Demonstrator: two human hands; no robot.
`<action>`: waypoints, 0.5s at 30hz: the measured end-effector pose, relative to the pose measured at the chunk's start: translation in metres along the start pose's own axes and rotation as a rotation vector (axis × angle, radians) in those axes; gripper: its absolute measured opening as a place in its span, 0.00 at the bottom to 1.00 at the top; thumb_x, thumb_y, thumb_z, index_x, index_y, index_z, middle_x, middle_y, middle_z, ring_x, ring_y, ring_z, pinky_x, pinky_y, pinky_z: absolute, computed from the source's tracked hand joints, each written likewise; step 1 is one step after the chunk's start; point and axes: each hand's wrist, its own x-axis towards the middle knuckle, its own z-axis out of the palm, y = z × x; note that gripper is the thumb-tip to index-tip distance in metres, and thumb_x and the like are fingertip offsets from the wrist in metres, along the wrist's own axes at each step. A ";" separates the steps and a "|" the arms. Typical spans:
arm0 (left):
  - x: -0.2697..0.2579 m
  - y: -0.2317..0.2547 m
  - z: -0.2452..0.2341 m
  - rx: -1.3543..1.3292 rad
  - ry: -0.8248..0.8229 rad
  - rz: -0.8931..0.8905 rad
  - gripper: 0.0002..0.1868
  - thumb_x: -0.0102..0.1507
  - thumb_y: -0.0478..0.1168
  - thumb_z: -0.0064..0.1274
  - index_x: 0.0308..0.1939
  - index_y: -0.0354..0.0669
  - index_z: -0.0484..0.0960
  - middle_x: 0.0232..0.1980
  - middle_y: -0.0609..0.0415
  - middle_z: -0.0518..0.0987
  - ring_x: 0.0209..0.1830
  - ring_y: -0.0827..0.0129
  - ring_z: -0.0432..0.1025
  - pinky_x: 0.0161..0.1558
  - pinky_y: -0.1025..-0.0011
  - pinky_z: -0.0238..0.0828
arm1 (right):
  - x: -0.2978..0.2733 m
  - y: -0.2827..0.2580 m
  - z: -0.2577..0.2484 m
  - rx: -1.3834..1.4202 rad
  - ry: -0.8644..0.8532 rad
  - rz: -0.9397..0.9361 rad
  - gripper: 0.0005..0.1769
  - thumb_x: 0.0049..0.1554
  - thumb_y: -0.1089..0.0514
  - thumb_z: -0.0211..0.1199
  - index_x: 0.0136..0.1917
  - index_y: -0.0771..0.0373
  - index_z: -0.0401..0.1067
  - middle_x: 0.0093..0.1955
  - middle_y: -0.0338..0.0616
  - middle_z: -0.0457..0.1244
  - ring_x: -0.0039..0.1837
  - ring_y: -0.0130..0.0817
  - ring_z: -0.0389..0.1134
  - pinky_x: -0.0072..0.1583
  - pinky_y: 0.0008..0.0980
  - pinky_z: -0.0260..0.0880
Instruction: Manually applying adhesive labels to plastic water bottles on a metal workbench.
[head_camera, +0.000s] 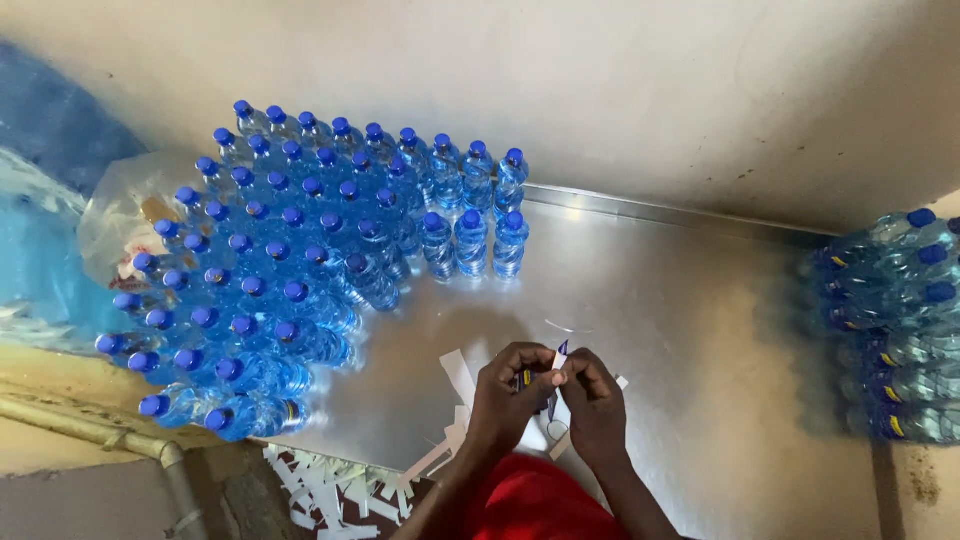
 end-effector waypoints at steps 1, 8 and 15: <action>0.001 0.000 0.001 0.001 0.001 0.005 0.15 0.63 0.45 0.68 0.50 0.43 0.89 0.46 0.56 0.87 0.43 0.69 0.80 0.42 0.69 0.80 | 0.001 -0.007 0.001 0.002 -0.001 -0.005 0.11 0.67 0.56 0.62 0.41 0.54 0.71 0.40 0.31 0.62 0.42 0.25 0.63 0.44 0.30 0.64; 0.017 -0.044 -0.041 0.243 0.208 0.059 0.03 0.68 0.36 0.61 0.39 0.44 0.85 0.37 0.56 0.83 0.34 0.69 0.76 0.36 0.68 0.74 | -0.003 0.034 -0.006 0.345 0.037 0.080 0.07 0.63 0.58 0.62 0.42 0.56 0.70 0.39 0.33 0.59 0.42 0.27 0.58 0.47 0.32 0.59; -0.008 -0.072 -0.129 0.906 0.137 -0.179 0.40 0.64 0.51 0.70 0.77 0.47 0.71 0.77 0.42 0.75 0.73 0.46 0.73 0.67 0.48 0.78 | 0.007 0.043 -0.017 0.298 -0.031 0.103 0.06 0.57 0.59 0.65 0.38 0.60 0.73 0.38 0.38 0.62 0.43 0.33 0.64 0.48 0.35 0.65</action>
